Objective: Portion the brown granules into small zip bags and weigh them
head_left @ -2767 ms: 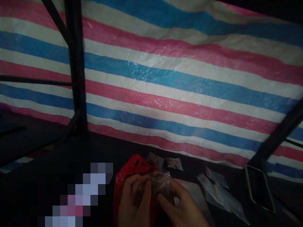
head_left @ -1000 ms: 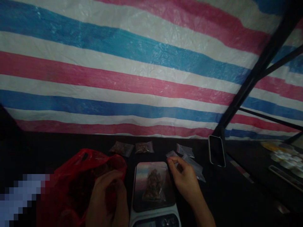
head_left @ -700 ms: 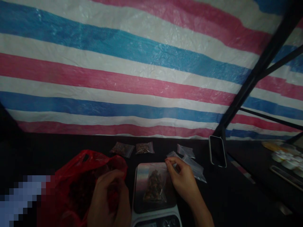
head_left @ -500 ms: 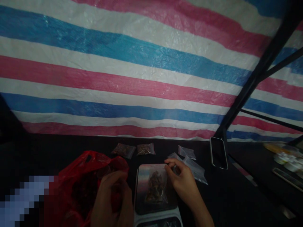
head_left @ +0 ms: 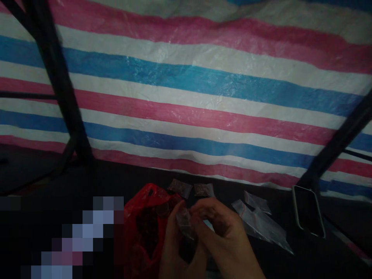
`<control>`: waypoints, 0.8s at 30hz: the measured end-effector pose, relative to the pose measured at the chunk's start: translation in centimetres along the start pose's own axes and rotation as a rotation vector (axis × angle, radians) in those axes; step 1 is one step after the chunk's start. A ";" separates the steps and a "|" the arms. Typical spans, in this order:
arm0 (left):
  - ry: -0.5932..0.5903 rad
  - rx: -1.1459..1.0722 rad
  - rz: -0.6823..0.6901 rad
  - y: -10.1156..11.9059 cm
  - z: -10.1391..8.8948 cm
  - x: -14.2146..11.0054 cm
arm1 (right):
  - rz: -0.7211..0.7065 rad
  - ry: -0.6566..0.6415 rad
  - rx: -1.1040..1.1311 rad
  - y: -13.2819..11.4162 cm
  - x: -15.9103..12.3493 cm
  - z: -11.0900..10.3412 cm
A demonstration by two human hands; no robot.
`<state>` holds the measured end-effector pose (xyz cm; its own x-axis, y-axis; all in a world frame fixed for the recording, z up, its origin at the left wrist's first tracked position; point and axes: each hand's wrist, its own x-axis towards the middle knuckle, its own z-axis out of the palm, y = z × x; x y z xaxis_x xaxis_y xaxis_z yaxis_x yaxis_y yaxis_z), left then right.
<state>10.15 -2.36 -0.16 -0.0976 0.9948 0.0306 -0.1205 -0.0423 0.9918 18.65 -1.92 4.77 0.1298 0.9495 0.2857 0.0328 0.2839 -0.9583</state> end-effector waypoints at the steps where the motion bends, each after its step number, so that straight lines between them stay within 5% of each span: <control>1: 0.033 -0.006 0.002 0.3 -0.9 0.5 | 0.001 -0.009 0.006 0.1 0.3 0.7; 4: 0.112 -0.012 0.003 0.5 -4.6 2.6 | 0.019 -0.010 -0.096 1.7 1.4 2.3; 11: 0.225 0.145 0.079 -0.3 -11.4 5.8 | 0.094 -0.014 -0.788 6.4 3.7 4.9; 17: 0.125 0.391 0.015 -0.3 -13.4 6.5 | 0.011 -0.171 -0.895 5.5 4.5 6.6; 21: 0.056 0.311 -0.012 -0.8 -13.8 6.9 | -0.063 -0.334 -0.887 4.8 4.7 7.2; 24: 0.111 0.193 -0.064 -0.8 -13.9 7.5 | -0.070 -0.392 -0.811 5.1 4.8 7.7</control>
<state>-4.19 3.85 -2.45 -0.2047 0.9781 -0.0365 0.0602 0.0498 0.9969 11.78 5.07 1.32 -0.2405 0.9533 0.1829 0.7357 0.3019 -0.6062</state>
